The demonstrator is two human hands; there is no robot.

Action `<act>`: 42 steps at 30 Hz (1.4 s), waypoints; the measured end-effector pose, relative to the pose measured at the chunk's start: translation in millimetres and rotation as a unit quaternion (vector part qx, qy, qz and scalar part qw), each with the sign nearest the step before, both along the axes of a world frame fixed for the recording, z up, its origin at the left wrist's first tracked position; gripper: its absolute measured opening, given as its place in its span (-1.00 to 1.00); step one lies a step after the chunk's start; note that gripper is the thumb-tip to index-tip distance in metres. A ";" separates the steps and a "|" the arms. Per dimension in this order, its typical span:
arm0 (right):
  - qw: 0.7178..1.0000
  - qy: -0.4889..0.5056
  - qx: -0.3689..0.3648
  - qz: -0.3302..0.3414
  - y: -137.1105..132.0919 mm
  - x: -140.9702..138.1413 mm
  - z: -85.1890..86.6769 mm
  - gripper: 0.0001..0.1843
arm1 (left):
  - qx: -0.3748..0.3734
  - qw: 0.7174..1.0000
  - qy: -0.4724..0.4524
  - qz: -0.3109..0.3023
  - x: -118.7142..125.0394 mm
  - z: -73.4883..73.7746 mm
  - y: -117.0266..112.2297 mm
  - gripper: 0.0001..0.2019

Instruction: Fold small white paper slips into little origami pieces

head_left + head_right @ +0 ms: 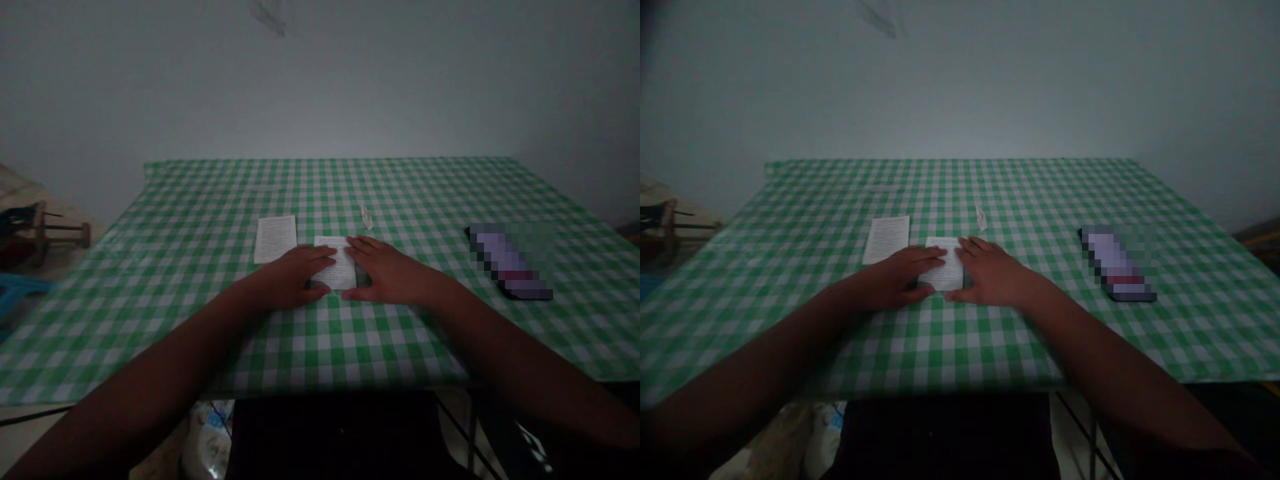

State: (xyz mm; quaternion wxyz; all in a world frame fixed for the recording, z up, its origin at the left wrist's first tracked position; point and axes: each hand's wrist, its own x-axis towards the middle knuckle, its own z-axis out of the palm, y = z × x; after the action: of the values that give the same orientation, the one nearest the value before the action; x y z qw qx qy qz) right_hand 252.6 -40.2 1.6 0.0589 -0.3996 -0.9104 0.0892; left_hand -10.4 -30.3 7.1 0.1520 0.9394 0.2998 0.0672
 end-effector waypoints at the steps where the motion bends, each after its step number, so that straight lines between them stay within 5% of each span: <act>1: 1.000 -0.001 -0.003 -0.011 0.2 -0.1 -0.6 0.04 | -0.004 1.000 0.001 0.000 0.2 0.3 -0.1 -0.45; 9: 1.000 -0.010 0.017 -0.004 1.7 2.5 -2.1 0.01 | -0.032 0.999 0.003 0.009 -1.6 -0.8 2.9 -0.41; 22: 0.987 0.096 -0.006 0.127 -0.7 -5.7 23.8 -0.78 | -0.035 0.996 -0.087 -0.007 -5.4 -1.3 4.5 -0.61; 30: 0.973 0.165 -0.114 0.112 4.1 3.2 24.2 -0.84 | -0.104 0.984 -0.132 -0.052 -6.1 18.2 -2.0 -0.69; 35: 0.977 0.183 -0.090 0.057 8.1 4.9 22.8 -0.88 | -0.166 0.967 -0.169 -0.097 -0.8 21.9 -10.8 -0.72; 42: 0.988 0.143 -0.024 0.059 10.0 -3.3 7.7 -0.91 | -0.102 0.975 -0.196 0.031 5.7 17.5 -13.4 -0.81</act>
State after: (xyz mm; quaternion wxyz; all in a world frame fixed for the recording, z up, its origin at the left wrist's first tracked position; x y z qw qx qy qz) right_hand 249.3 -30.2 9.3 0.1730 -0.3296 -0.9123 0.1705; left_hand -4.7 -43.6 24.6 0.3007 0.8779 0.2981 0.2235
